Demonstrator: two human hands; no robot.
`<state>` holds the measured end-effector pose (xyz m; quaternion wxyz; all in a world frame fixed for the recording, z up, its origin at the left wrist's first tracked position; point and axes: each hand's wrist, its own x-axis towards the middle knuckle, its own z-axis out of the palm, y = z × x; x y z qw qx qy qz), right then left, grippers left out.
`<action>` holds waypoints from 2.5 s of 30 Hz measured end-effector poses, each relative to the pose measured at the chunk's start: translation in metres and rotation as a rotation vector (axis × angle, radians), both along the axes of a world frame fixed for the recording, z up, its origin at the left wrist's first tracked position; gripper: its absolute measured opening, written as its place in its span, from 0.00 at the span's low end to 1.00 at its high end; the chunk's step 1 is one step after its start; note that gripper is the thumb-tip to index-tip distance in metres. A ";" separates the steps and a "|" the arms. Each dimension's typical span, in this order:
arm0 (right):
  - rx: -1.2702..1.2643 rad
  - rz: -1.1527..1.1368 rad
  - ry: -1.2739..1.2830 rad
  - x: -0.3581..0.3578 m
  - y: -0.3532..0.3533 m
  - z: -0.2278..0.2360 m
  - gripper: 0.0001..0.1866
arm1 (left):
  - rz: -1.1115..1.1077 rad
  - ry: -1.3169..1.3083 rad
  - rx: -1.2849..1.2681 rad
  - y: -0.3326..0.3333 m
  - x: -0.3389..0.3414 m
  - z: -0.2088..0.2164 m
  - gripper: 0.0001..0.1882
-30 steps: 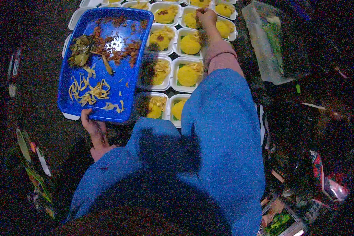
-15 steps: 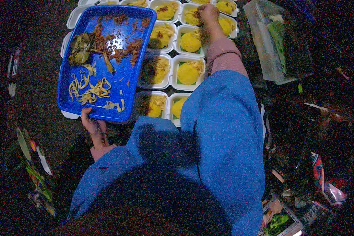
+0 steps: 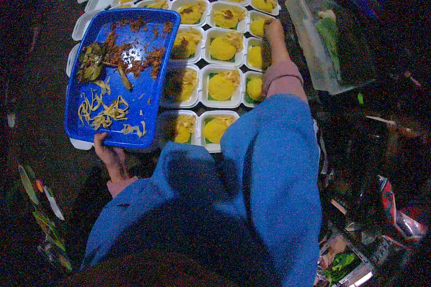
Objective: The person assembles food into white styrofoam containers by hand. They add a yellow base, a brown crumbly topping, and a fried snack item to each container in a repetitive sequence.
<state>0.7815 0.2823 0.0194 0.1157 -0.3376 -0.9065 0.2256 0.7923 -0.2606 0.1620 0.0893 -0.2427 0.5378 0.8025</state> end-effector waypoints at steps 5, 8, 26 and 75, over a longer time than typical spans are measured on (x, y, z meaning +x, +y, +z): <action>-0.078 -0.030 0.037 0.003 -0.001 0.003 0.12 | -0.017 0.005 -0.016 0.003 -0.001 -0.001 0.12; -0.090 -0.136 0.053 0.004 0.001 0.004 0.12 | -0.030 0.001 -0.007 0.007 -0.003 0.003 0.13; 0.479 0.359 -0.054 -0.071 -0.105 0.052 0.09 | 0.023 0.031 -0.019 0.017 -0.002 0.013 0.13; 0.251 0.966 0.401 -0.098 -0.267 0.144 0.14 | -0.205 -0.048 0.150 0.016 -0.003 -0.007 0.05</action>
